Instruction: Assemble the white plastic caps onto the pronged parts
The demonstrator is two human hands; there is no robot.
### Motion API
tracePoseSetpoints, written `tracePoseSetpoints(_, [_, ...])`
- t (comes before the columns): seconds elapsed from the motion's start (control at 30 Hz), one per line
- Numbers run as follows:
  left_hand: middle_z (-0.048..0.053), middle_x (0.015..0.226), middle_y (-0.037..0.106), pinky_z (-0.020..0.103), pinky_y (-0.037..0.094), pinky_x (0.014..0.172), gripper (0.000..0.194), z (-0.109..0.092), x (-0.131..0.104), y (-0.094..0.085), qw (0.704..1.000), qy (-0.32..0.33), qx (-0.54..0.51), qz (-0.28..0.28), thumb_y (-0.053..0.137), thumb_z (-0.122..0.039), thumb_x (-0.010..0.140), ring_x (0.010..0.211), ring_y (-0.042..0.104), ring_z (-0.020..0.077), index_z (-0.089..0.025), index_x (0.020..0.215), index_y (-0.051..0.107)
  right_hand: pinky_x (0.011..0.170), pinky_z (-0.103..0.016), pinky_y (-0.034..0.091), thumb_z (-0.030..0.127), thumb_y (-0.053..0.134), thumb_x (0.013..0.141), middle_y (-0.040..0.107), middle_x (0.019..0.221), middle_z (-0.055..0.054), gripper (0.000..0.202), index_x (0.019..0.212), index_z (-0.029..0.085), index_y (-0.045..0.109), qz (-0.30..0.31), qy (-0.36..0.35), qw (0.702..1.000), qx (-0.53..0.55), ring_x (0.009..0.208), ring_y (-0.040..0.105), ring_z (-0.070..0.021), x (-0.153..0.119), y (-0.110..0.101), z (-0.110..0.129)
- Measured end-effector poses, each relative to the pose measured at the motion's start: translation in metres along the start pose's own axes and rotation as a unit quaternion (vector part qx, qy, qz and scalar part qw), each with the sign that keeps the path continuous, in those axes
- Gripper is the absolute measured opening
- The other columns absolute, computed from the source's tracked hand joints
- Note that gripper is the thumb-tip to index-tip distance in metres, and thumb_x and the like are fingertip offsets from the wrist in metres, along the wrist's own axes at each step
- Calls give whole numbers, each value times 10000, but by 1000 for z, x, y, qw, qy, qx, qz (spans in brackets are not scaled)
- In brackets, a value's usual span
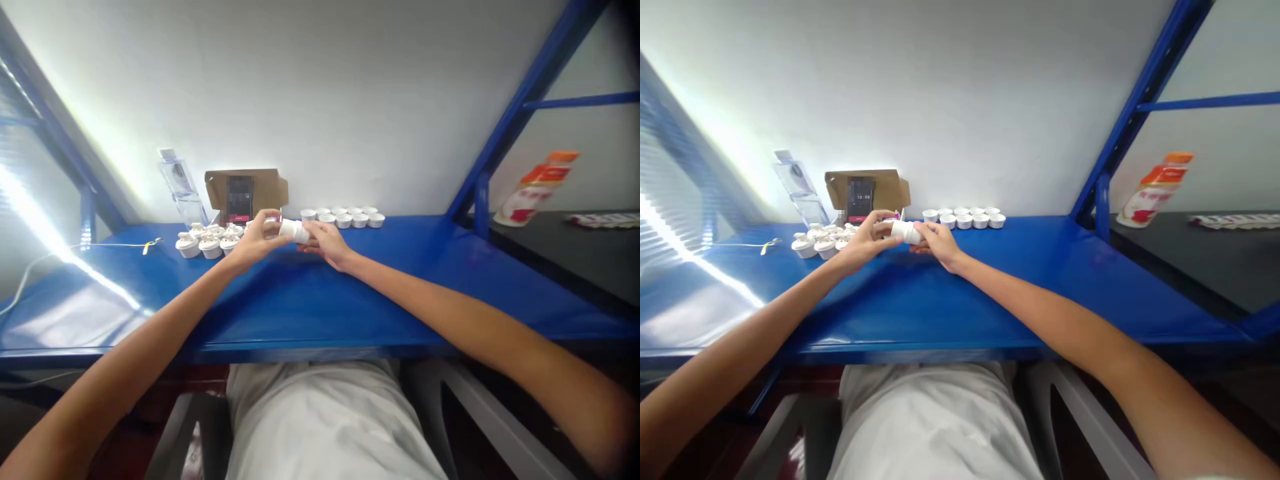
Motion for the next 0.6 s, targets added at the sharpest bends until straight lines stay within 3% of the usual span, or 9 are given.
tracePoseSetpoints(0.07, [111, 1358, 612, 349, 534, 900, 898, -10, 0, -2, 999, 49, -4, -10, 901, -447, 638, 1181, 618, 250, -285, 1389, 437, 600, -272, 576, 469, 692, 909, 749, 811, -26, 279, 987, 202, 688, -8, 0, 1000, 0, 681, 727, -186, 0, -2, 0])
tracePoseSetpoints(0.1, [104, 1356, 614, 330, 535, 875, 875, -11, 1, -3, 999, 48, -3, -22, 884, -470, 663, 1171, 620, 241, -288, 1393, 438, 598, -271, 575, 465, 698, 901, 748, 814, -26, 275, 983, 202, 692, -9, -2, 1000, -1, 678, 726, -185, 0, -3, 0])
tracePoseSetpoints(0.2, [72, 994, 709, 287, 503, 698, 553, -3, 2, -8, 998, -20, 31, -45, 675, -615, 849, 865, 660, 195, -200, 1205, 591, 607, -271, 578, 442, 716, 876, 744, 822, -19, 260, 978, 203, 707, 11, -14, 1000, -8, 662, 723, -176, -2, 2, 2])
tracePoseSetpoints(0.27, [51, 836, 690, 273, 464, 629, 498, 0, 2, -9, 996, -41, 61, -41, 666, -625, 850, 738, 626, 173, -169, 1050, 651, 620, -279, 586, 431, 739, 850, 738, 815, -12, 255, 964, 204, 715, 18, -20, 999, -18, 653, 718, -173, -3, 5, 3])
tracePoseSetpoints(0.47, [69, 1095, 692, 293, 535, 774, 554, -16, 2, -11, 998, 43, 12, -35, 870, -483, 683, 949, 672, 199, -190, 1092, 639, 652, -296, 590, 480, 762, 822, 737, 807, -19, 306, 951, 206, 717, 18, -24, 1000, -11, 706, 726, -192, -6, 8, 6])
tracePoseSetpoints(0.53, [69, 1085, 698, 302, 542, 782, 563, -16, 2, -13, 998, 35, 25, -50, 845, -527, 715, 951, 677, 205, -199, 1121, 634, 651, -299, 586, 525, 756, 817, 737, 823, -22, 349, 953, 205, 718, 18, -26, 999, -11, 705, 721, -190, -6, 8, 8])
tracePoseSetpoints(0.6, [75, 998, 714, 312, 540, 733, 533, -7, 2, -11, 998, -16, 48, -45, 740, -621, 802, 859, 687, 202, -188, 1100, 648, 673, -307, 589, 553, 766, 798, 741, 857, -23, 386, 976, 214, 716, 6, -55, 998, -19, 736, 718, -193, -6, 7, 13])
Point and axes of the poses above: each hand's wrist, its own x-axis towards the middle knuckle, its own y-axis out of the palm, z = x × y, the point moved 9 cm from there along x, towards the middle knuckle
